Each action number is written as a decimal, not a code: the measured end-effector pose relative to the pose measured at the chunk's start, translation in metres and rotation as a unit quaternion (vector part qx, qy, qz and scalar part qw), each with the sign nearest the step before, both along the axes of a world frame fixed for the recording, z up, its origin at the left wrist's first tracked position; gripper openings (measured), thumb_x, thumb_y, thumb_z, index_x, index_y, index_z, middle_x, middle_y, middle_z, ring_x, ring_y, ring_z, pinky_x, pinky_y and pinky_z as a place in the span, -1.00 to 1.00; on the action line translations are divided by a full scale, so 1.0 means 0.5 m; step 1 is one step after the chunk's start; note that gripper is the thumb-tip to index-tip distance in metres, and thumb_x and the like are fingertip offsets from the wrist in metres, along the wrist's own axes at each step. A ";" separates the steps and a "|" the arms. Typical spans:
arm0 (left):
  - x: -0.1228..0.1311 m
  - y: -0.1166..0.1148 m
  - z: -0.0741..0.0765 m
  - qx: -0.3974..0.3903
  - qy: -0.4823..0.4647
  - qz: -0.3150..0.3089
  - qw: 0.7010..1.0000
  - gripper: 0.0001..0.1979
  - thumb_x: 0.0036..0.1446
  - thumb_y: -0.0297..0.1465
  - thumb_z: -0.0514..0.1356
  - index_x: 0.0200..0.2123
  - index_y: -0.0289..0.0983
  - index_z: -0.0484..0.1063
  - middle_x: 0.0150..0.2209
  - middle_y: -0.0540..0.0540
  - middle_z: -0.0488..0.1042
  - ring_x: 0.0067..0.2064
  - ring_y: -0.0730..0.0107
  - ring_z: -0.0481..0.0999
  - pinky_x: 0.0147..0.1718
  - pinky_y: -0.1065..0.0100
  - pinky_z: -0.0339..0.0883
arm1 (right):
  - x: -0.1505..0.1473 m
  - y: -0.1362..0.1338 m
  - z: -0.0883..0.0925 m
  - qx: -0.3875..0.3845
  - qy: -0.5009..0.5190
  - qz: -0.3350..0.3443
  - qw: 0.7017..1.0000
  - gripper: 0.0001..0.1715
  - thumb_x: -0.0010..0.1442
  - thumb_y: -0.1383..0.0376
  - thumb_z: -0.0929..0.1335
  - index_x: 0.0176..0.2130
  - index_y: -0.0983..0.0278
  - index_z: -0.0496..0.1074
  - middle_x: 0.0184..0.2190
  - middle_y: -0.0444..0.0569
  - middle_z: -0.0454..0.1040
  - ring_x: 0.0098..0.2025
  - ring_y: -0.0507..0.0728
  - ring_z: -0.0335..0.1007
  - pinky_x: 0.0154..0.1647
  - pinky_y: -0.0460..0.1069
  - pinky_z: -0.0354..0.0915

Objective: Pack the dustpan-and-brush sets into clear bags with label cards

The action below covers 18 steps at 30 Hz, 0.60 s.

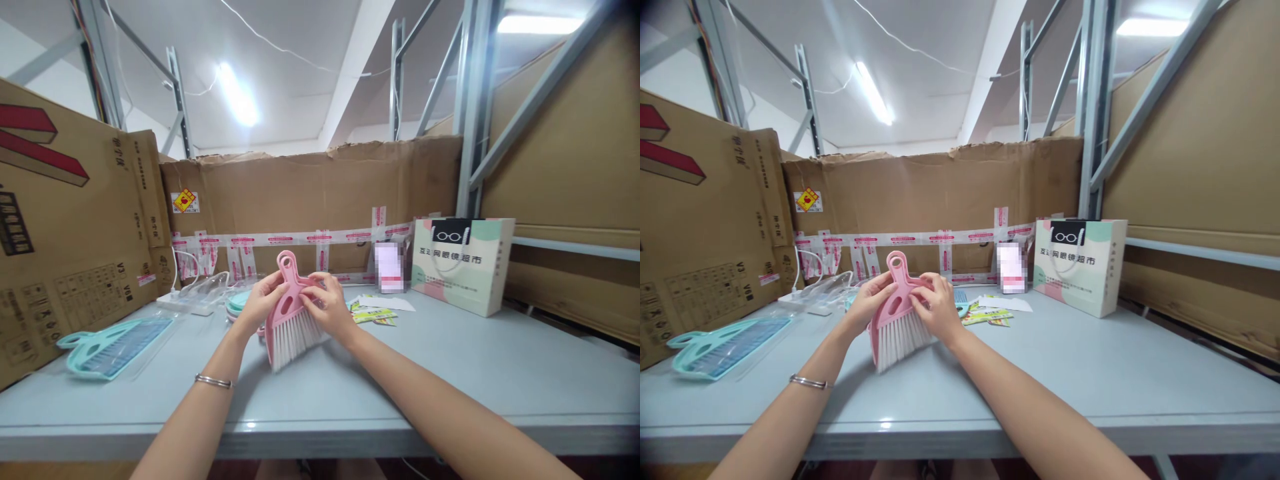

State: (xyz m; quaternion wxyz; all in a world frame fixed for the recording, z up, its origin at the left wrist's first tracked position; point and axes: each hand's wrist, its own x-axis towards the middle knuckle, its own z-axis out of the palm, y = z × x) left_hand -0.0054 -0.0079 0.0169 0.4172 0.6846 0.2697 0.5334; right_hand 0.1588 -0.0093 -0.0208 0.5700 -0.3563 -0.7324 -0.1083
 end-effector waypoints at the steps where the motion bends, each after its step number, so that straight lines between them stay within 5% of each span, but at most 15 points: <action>1: 0.000 -0.001 0.001 0.001 0.001 0.001 1.000 -0.51 -0.02 -0.23 0.23 0.00 -0.26 0.39 -0.07 -0.16 0.48 -0.07 0.14 0.45 -0.13 0.27 0.32 | 0.000 0.000 -0.001 0.009 -0.003 -0.002 1.000 -0.83 0.14 0.24 0.30 -0.33 0.19 0.49 -0.11 0.00 0.34 -0.05 0.16 0.23 -0.03 0.12 0.16; 10: -0.002 0.004 0.002 0.067 0.097 0.013 0.993 -0.42 -0.01 -0.27 0.23 0.10 -0.30 0.28 -0.02 -0.19 0.43 -0.09 0.22 0.43 -0.09 0.28 0.28 | 0.002 0.004 -0.004 0.005 0.001 -0.003 1.000 -0.82 0.15 0.21 0.31 -0.28 0.19 0.48 -0.14 -0.01 0.39 -0.07 0.15 0.27 -0.04 0.09 0.15; 18: -0.005 0.005 -0.002 0.087 0.108 0.016 0.990 -0.46 0.03 -0.26 0.19 0.09 -0.27 0.29 -0.03 -0.17 0.45 -0.10 0.24 0.44 -0.07 0.27 0.27 | 0.007 -0.003 0.013 -0.051 0.054 0.066 0.995 -0.82 0.12 0.19 0.32 -0.41 0.25 0.32 -0.29 -0.01 0.38 -0.21 0.12 0.32 -0.15 0.05 0.22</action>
